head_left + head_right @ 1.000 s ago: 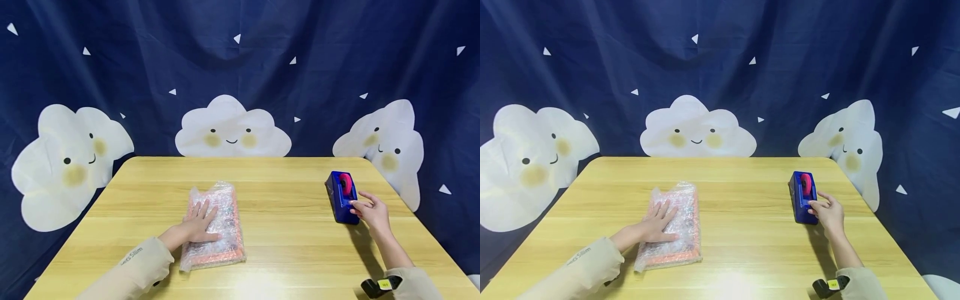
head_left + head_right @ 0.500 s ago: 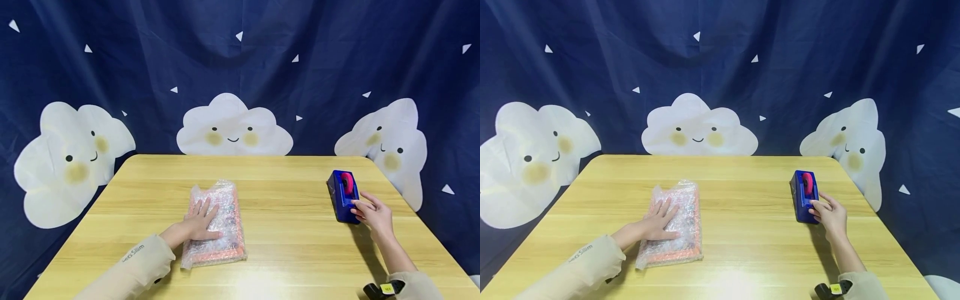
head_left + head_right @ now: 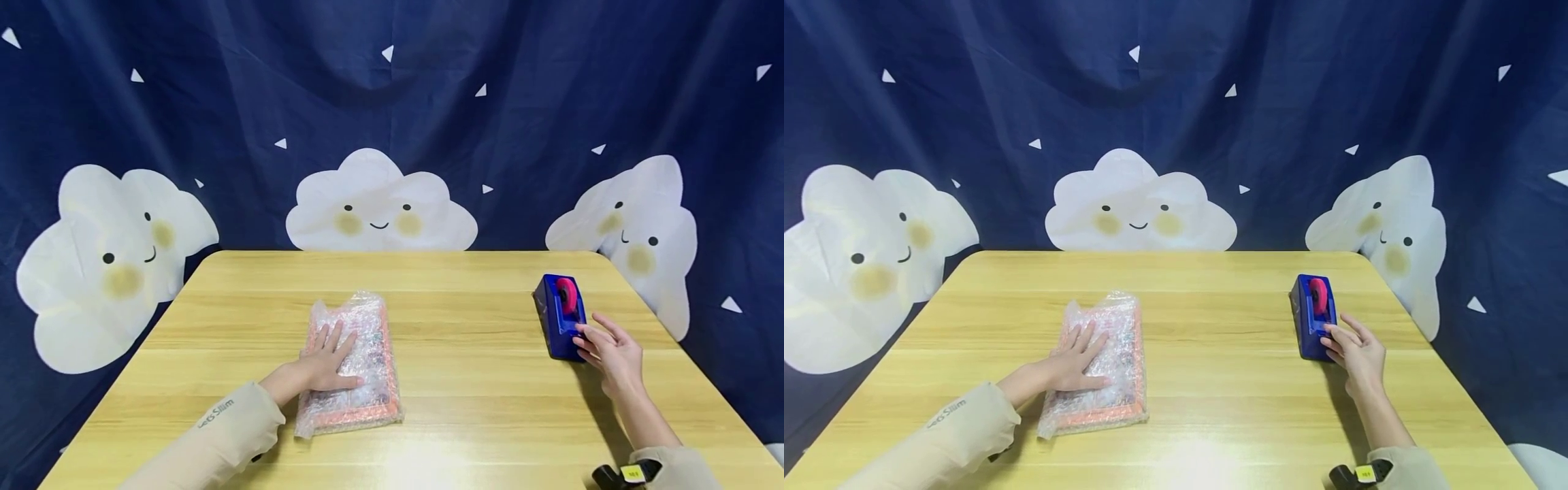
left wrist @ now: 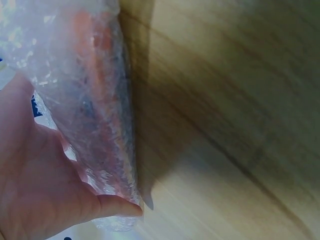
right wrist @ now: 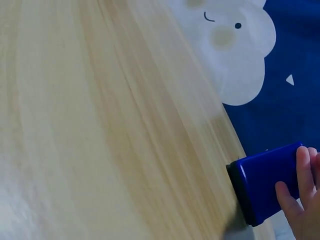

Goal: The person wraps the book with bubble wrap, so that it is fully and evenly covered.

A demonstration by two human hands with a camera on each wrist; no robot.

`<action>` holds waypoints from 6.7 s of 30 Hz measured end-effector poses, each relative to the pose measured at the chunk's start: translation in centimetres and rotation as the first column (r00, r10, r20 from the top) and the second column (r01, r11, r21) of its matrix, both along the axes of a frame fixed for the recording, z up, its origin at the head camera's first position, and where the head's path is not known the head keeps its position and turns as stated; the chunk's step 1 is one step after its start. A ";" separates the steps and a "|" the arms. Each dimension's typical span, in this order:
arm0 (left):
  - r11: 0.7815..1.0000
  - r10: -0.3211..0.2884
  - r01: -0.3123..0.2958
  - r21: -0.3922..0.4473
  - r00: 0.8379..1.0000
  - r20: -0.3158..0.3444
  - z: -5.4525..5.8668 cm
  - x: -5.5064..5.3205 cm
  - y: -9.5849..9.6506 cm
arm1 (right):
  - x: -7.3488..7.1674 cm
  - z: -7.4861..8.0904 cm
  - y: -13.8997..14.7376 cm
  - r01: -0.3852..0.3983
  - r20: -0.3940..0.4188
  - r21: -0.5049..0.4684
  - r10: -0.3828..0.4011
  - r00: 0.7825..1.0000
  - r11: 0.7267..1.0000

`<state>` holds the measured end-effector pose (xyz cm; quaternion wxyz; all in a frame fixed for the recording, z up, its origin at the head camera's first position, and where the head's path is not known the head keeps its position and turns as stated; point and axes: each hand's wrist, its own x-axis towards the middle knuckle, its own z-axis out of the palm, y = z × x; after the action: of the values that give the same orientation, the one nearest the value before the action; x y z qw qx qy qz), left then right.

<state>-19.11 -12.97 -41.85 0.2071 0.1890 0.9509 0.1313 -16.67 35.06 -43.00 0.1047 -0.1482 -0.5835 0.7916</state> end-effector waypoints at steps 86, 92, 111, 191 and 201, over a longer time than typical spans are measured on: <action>1.000 -0.006 0.006 0.008 1.000 0.024 -0.1 -0.2 -0.1 | 0.6 0.4 -2.1 0.141 0.165 0.437 -0.233 0.958 0.888; 1.000 -0.008 0.008 0.003 1.000 0.017 -0.1 -0.2 -0.1 | 0.7 0.3 -2.0 0.132 0.159 0.487 -0.236 0.958 0.864; 1.000 -0.028 0.028 0.000 0.999 0.027 0.2 -0.2 0.1 | 2.2 -1.2 -0.5 -0.116 0.255 0.641 -0.069 0.964 0.759; 1.000 -0.005 0.005 -0.024 0.999 0.033 0.2 -0.4 -0.1 | -3.7 1.4 -21.7 -0.719 0.100 0.522 0.805 0.585 0.459; 0.999 -0.009 0.010 -0.036 1.000 0.022 0.2 -0.3 0.0 | -4.2 0.7 -24.5 -0.741 0.129 0.553 0.839 0.528 0.382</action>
<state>-19.46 -13.01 -41.62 0.2214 0.1884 0.9499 0.1151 -20.84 10.60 -42.27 -0.1991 0.2546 -0.7691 0.5513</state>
